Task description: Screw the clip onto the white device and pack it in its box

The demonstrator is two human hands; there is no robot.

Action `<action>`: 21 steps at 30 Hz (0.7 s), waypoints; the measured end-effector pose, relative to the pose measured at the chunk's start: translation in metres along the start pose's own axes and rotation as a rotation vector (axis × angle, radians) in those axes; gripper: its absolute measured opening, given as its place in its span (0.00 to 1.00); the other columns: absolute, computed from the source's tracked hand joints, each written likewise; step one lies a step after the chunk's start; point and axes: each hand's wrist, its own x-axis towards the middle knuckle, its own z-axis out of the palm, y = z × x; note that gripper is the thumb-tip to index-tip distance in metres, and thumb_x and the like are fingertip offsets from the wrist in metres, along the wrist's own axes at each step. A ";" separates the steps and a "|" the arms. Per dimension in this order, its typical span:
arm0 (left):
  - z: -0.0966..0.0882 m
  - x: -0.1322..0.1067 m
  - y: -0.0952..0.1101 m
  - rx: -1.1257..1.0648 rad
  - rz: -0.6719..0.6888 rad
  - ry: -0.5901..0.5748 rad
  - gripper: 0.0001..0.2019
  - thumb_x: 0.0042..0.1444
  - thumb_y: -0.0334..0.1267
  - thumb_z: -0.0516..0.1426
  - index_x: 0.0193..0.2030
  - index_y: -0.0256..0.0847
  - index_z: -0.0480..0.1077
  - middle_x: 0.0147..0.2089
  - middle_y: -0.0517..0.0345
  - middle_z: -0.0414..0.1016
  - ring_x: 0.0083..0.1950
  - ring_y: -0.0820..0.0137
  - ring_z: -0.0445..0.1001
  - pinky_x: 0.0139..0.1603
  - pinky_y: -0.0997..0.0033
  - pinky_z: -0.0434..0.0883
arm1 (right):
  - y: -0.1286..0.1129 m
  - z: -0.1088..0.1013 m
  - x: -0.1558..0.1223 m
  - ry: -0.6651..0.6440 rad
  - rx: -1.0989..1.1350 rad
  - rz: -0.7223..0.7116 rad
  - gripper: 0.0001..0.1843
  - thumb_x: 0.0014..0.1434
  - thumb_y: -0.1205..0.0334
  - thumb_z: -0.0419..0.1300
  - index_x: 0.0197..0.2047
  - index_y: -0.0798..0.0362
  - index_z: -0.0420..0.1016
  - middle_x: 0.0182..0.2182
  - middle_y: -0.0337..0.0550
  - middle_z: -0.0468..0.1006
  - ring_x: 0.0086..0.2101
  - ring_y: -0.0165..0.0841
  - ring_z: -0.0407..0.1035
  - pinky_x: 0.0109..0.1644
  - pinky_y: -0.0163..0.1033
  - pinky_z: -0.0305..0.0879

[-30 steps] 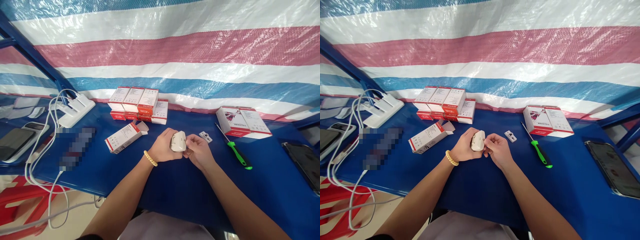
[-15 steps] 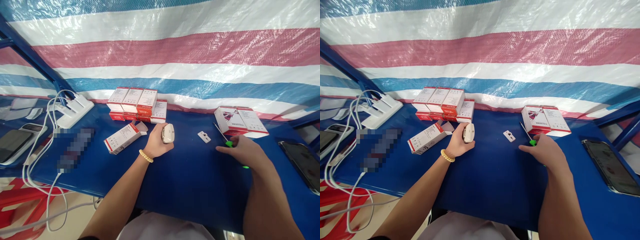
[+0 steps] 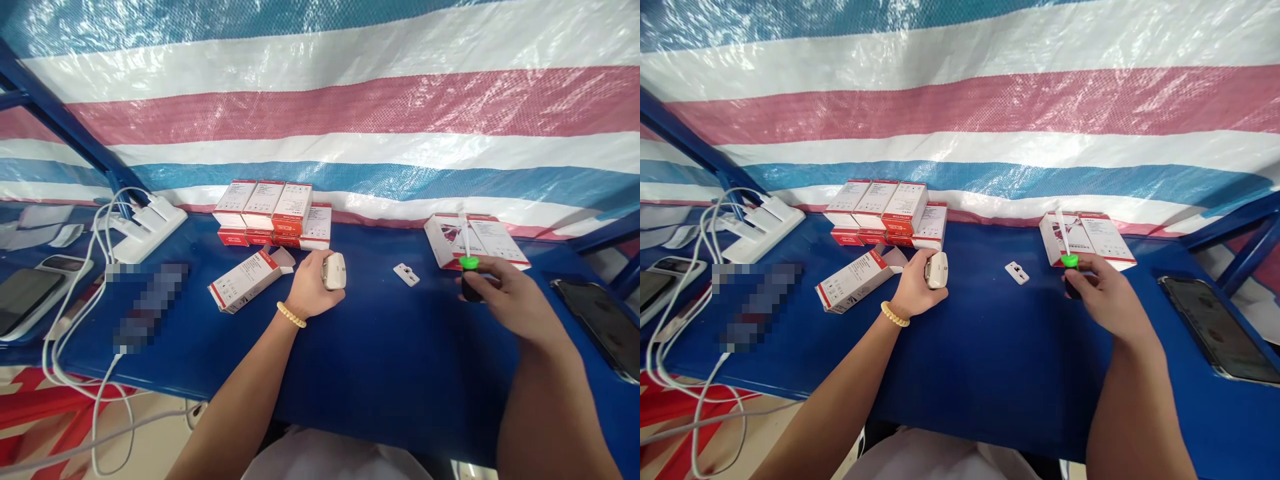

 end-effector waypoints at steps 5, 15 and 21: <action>-0.001 -0.001 0.002 0.120 0.063 -0.048 0.28 0.37 0.33 0.60 0.49 0.40 0.63 0.47 0.50 0.72 0.48 0.58 0.72 0.49 0.57 0.69 | -0.027 0.031 -0.015 0.057 0.569 -0.005 0.20 0.41 0.53 0.72 0.36 0.52 0.77 0.22 0.40 0.73 0.18 0.31 0.65 0.16 0.32 0.55; -0.002 -0.001 0.005 0.173 0.101 -0.083 0.27 0.38 0.33 0.60 0.50 0.40 0.65 0.48 0.51 0.75 0.48 0.58 0.73 0.51 0.58 0.68 | -0.035 0.060 -0.013 0.403 0.773 -0.024 0.19 0.38 0.58 0.73 0.17 0.54 0.66 0.12 0.34 0.63 0.14 0.25 0.56 0.14 0.31 0.49; -0.002 -0.001 0.004 0.191 0.095 -0.097 0.27 0.38 0.33 0.60 0.50 0.39 0.65 0.48 0.51 0.75 0.49 0.58 0.73 0.51 0.59 0.68 | -0.031 0.062 -0.012 0.487 0.695 0.049 0.14 0.34 0.64 0.72 0.17 0.56 0.68 0.13 0.35 0.65 0.16 0.28 0.60 0.17 0.33 0.56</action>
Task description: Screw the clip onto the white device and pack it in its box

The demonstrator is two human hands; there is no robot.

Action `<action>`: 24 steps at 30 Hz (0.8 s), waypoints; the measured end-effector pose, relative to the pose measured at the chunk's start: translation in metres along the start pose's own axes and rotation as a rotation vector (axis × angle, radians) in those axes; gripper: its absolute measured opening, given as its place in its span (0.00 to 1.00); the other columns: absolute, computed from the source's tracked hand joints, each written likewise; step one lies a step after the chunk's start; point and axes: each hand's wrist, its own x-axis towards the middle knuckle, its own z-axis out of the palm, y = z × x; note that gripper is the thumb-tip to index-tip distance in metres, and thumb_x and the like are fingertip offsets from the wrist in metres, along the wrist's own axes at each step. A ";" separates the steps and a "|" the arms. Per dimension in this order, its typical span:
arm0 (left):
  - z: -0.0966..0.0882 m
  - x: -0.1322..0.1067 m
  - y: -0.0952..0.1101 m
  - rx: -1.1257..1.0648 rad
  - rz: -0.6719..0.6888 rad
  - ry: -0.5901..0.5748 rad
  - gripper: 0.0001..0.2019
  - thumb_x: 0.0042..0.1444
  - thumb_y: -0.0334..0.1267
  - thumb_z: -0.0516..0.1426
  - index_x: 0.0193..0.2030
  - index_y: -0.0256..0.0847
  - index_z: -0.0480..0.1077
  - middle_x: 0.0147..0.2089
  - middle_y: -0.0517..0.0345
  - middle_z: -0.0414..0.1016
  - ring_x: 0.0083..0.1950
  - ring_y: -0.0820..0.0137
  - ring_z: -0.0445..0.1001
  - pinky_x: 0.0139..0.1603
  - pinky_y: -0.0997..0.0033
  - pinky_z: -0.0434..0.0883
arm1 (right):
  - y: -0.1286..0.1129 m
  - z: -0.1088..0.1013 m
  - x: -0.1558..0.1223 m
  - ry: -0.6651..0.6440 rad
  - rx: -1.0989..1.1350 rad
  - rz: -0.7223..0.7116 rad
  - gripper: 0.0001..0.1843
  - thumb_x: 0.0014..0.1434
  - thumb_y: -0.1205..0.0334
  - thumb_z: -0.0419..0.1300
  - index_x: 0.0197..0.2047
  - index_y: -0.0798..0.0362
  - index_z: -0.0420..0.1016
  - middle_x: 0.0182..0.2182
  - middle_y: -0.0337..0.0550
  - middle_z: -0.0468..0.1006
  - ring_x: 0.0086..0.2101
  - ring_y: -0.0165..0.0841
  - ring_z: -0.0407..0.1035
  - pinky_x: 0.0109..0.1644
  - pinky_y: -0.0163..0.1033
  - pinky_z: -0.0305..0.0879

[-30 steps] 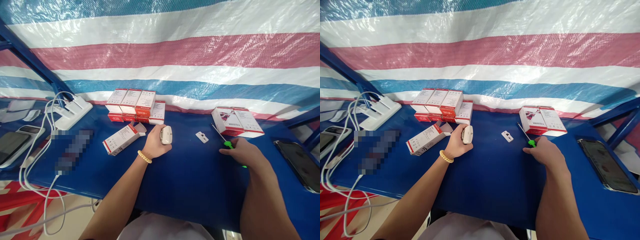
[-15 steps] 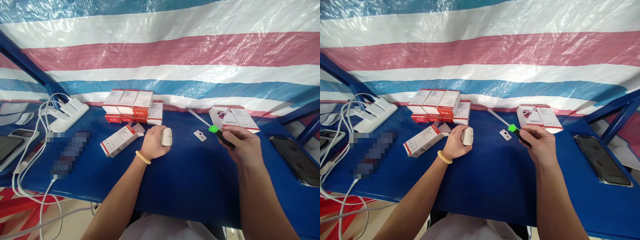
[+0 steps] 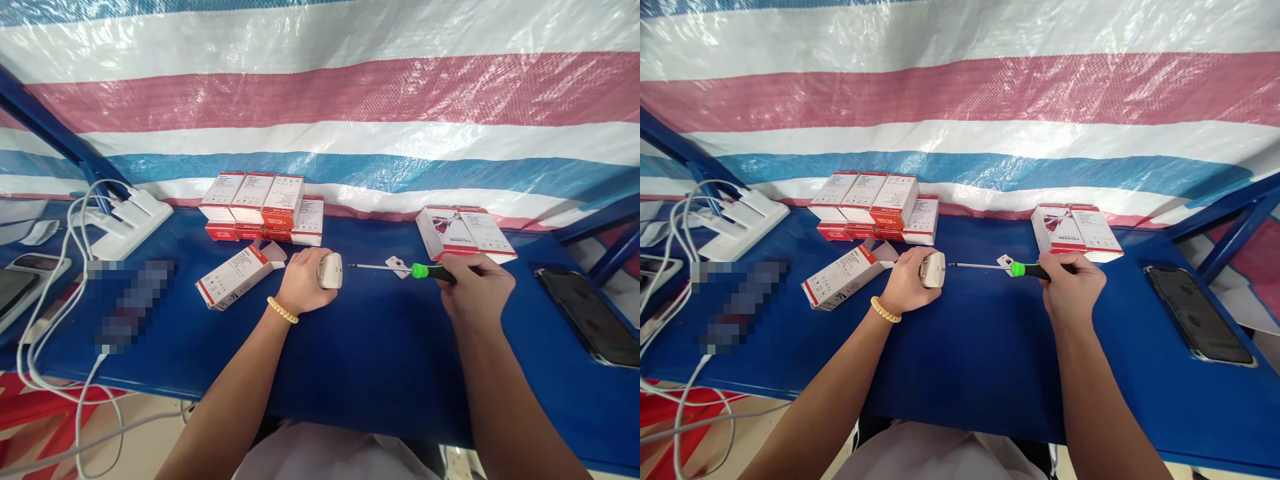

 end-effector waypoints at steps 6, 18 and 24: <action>0.001 0.000 0.000 0.011 0.022 -0.004 0.26 0.39 0.34 0.59 0.49 0.39 0.66 0.47 0.51 0.75 0.48 0.59 0.73 0.50 0.59 0.68 | 0.000 0.001 -0.001 -0.011 -0.035 0.011 0.13 0.33 0.65 0.71 0.17 0.57 0.70 0.14 0.37 0.67 0.16 0.28 0.61 0.16 0.33 0.56; 0.002 0.000 0.000 0.032 0.028 -0.022 0.26 0.40 0.35 0.60 0.50 0.39 0.66 0.48 0.50 0.75 0.49 0.58 0.73 0.50 0.59 0.68 | 0.003 -0.001 0.000 -0.017 -0.152 0.004 0.13 0.33 0.60 0.71 0.18 0.54 0.70 0.13 0.34 0.66 0.15 0.27 0.59 0.16 0.33 0.55; 0.003 0.000 0.001 0.172 0.018 -0.063 0.25 0.42 0.37 0.60 0.50 0.39 0.66 0.48 0.50 0.75 0.48 0.56 0.73 0.46 0.57 0.67 | 0.004 -0.004 -0.001 -0.033 -0.229 -0.174 0.11 0.37 0.61 0.71 0.20 0.55 0.72 0.16 0.35 0.70 0.18 0.28 0.61 0.21 0.36 0.57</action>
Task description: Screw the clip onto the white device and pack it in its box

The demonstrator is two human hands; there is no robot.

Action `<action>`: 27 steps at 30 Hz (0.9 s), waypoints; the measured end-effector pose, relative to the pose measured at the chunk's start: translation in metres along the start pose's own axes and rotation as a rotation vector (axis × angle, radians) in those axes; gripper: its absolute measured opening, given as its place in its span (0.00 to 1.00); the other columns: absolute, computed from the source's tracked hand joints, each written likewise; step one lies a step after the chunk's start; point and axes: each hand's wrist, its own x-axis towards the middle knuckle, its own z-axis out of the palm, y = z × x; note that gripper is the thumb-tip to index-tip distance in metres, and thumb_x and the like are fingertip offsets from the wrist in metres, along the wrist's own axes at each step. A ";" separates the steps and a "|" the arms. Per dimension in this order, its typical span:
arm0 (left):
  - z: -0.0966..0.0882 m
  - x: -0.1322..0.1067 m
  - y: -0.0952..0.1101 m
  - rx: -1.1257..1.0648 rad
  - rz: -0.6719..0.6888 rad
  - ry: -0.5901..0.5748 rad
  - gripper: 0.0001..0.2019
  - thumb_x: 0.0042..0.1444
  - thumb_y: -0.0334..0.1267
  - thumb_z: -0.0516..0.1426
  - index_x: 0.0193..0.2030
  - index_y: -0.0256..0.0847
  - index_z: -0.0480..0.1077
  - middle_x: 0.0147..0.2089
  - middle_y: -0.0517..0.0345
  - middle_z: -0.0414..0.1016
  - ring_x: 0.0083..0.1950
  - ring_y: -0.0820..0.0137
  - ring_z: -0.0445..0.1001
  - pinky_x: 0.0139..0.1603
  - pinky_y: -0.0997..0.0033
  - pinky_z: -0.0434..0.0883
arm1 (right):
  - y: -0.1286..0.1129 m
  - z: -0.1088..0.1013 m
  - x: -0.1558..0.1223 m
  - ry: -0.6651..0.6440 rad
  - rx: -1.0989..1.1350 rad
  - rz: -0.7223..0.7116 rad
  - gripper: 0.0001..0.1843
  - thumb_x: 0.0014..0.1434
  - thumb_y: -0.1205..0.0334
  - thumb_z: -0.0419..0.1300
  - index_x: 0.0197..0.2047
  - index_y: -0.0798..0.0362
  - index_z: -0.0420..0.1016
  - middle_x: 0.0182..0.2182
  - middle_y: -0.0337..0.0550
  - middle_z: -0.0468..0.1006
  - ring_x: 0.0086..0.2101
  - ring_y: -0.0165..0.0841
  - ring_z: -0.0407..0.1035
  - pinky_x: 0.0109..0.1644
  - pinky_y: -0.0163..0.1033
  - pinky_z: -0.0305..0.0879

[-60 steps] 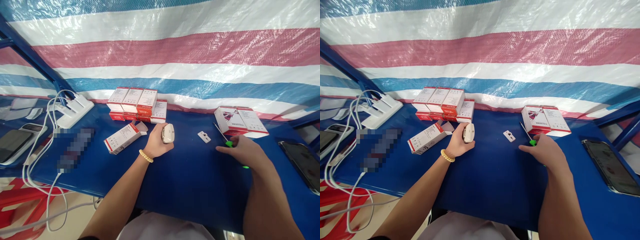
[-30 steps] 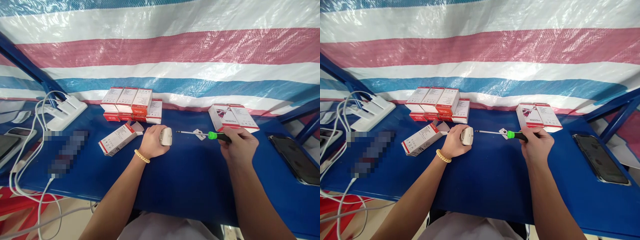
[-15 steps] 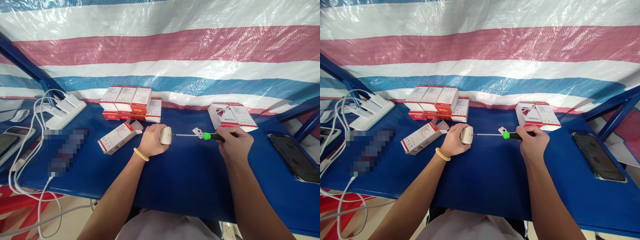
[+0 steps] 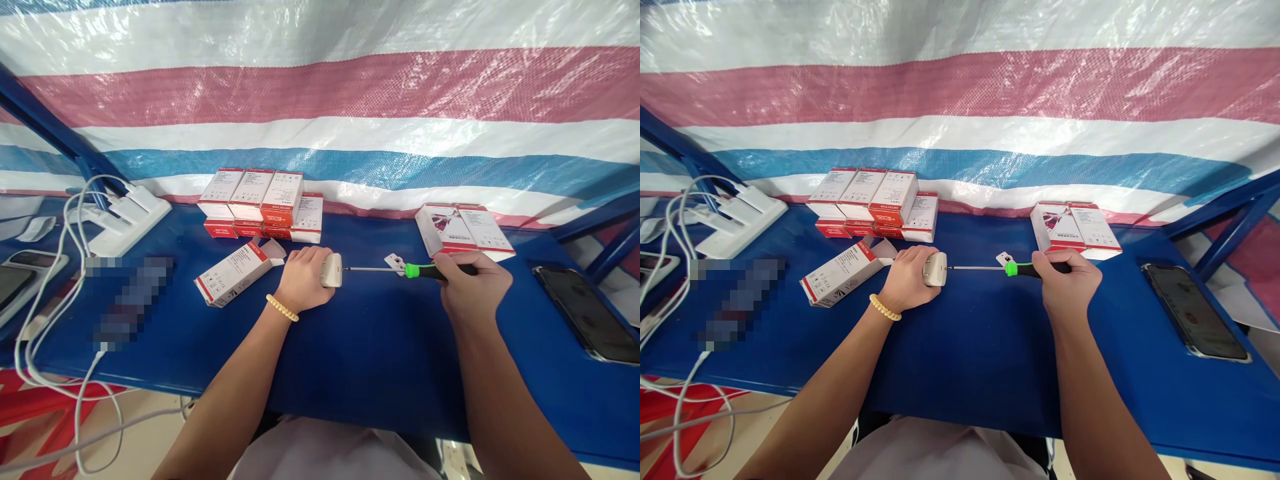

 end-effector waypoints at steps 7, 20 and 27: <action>0.002 0.000 0.002 0.099 -0.046 -0.036 0.25 0.42 0.36 0.60 0.50 0.39 0.66 0.47 0.50 0.75 0.46 0.55 0.73 0.43 0.55 0.67 | -0.009 0.001 -0.008 -0.015 0.009 -0.380 0.09 0.44 0.65 0.69 0.20 0.53 0.72 0.21 0.38 0.74 0.23 0.30 0.68 0.30 0.38 0.65; 0.004 0.001 0.003 0.109 -0.149 -0.019 0.25 0.41 0.35 0.60 0.49 0.38 0.66 0.45 0.49 0.74 0.47 0.54 0.73 0.45 0.53 0.69 | -0.023 0.001 -0.019 -0.015 -0.130 -0.479 0.09 0.48 0.61 0.67 0.22 0.50 0.71 0.24 0.38 0.76 0.25 0.33 0.70 0.31 0.41 0.68; 0.002 0.001 0.003 0.111 -0.145 -0.027 0.25 0.41 0.36 0.60 0.50 0.38 0.65 0.45 0.49 0.74 0.47 0.54 0.72 0.45 0.54 0.68 | -0.020 0.002 -0.017 -0.017 -0.094 -0.460 0.08 0.46 0.63 0.68 0.22 0.53 0.72 0.24 0.40 0.77 0.25 0.32 0.70 0.31 0.39 0.67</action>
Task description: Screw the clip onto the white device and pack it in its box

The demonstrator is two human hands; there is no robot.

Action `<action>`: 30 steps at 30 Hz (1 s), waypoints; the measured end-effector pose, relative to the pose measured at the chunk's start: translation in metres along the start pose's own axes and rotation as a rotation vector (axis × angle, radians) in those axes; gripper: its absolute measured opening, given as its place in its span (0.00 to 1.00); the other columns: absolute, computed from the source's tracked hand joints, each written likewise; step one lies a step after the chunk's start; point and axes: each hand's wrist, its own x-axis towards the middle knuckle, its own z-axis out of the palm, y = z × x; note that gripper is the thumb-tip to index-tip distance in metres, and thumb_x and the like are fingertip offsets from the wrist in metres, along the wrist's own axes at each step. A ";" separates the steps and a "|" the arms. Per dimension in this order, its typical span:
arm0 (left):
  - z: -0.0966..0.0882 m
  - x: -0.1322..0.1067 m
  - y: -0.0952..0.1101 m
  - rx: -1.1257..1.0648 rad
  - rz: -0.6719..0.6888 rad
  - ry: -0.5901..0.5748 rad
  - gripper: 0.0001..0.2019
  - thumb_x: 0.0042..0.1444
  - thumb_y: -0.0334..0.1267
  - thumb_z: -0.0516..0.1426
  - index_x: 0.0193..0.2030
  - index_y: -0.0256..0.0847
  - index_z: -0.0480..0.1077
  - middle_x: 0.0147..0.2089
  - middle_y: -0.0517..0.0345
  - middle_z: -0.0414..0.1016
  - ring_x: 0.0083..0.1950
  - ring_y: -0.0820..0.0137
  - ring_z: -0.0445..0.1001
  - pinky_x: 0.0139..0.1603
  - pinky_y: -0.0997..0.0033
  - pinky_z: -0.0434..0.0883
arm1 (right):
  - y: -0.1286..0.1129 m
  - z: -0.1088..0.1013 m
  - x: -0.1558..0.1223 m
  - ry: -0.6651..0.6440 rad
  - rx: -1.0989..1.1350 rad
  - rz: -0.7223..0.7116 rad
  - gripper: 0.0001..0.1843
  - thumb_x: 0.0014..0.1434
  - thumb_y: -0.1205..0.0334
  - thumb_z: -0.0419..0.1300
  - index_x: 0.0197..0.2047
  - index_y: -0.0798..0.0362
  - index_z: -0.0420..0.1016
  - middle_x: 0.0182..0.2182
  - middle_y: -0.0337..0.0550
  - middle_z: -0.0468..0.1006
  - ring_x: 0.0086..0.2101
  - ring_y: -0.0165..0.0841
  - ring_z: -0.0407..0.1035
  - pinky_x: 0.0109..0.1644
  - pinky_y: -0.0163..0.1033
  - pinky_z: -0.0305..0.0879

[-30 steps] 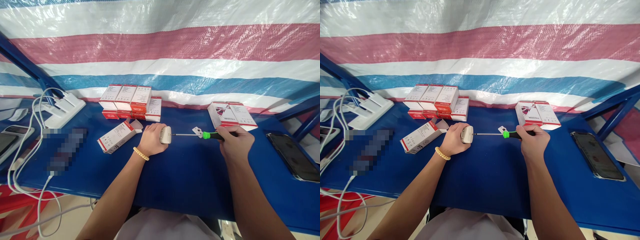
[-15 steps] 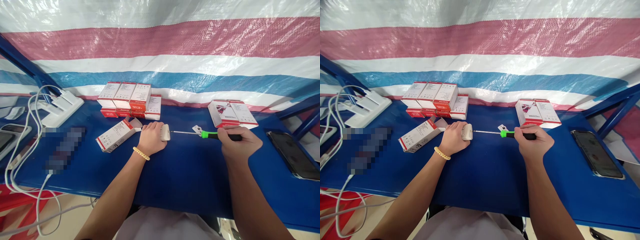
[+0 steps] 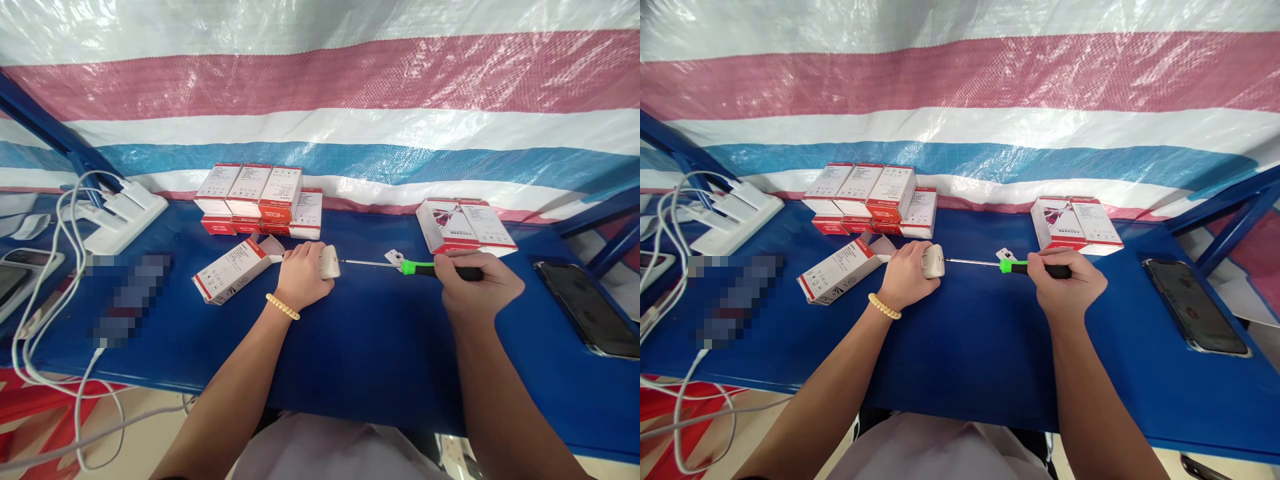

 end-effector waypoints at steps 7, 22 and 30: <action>-0.003 0.000 -0.005 0.091 0.090 -0.020 0.24 0.43 0.34 0.59 0.51 0.39 0.66 0.48 0.49 0.75 0.47 0.55 0.72 0.45 0.54 0.66 | 0.024 -0.005 0.008 -0.209 0.240 0.535 0.07 0.40 0.61 0.63 0.25 0.55 0.73 0.23 0.42 0.74 0.20 0.29 0.63 0.18 0.33 0.54; -0.005 0.000 -0.006 0.181 0.087 -0.043 0.24 0.44 0.33 0.58 0.52 0.40 0.67 0.50 0.52 0.75 0.48 0.57 0.71 0.46 0.56 0.64 | 0.040 -0.009 0.011 -0.511 0.173 0.749 0.22 0.53 0.41 0.63 0.31 0.53 0.67 0.16 0.39 0.68 0.12 0.27 0.57 0.12 0.31 0.44; -0.006 0.000 -0.010 0.192 0.071 -0.036 0.23 0.44 0.32 0.58 0.50 0.40 0.67 0.48 0.52 0.75 0.47 0.58 0.72 0.45 0.56 0.64 | 0.042 -0.016 0.014 -0.734 0.436 0.837 0.19 0.53 0.48 0.61 0.43 0.47 0.63 0.12 0.31 0.60 0.13 0.27 0.52 0.15 0.30 0.44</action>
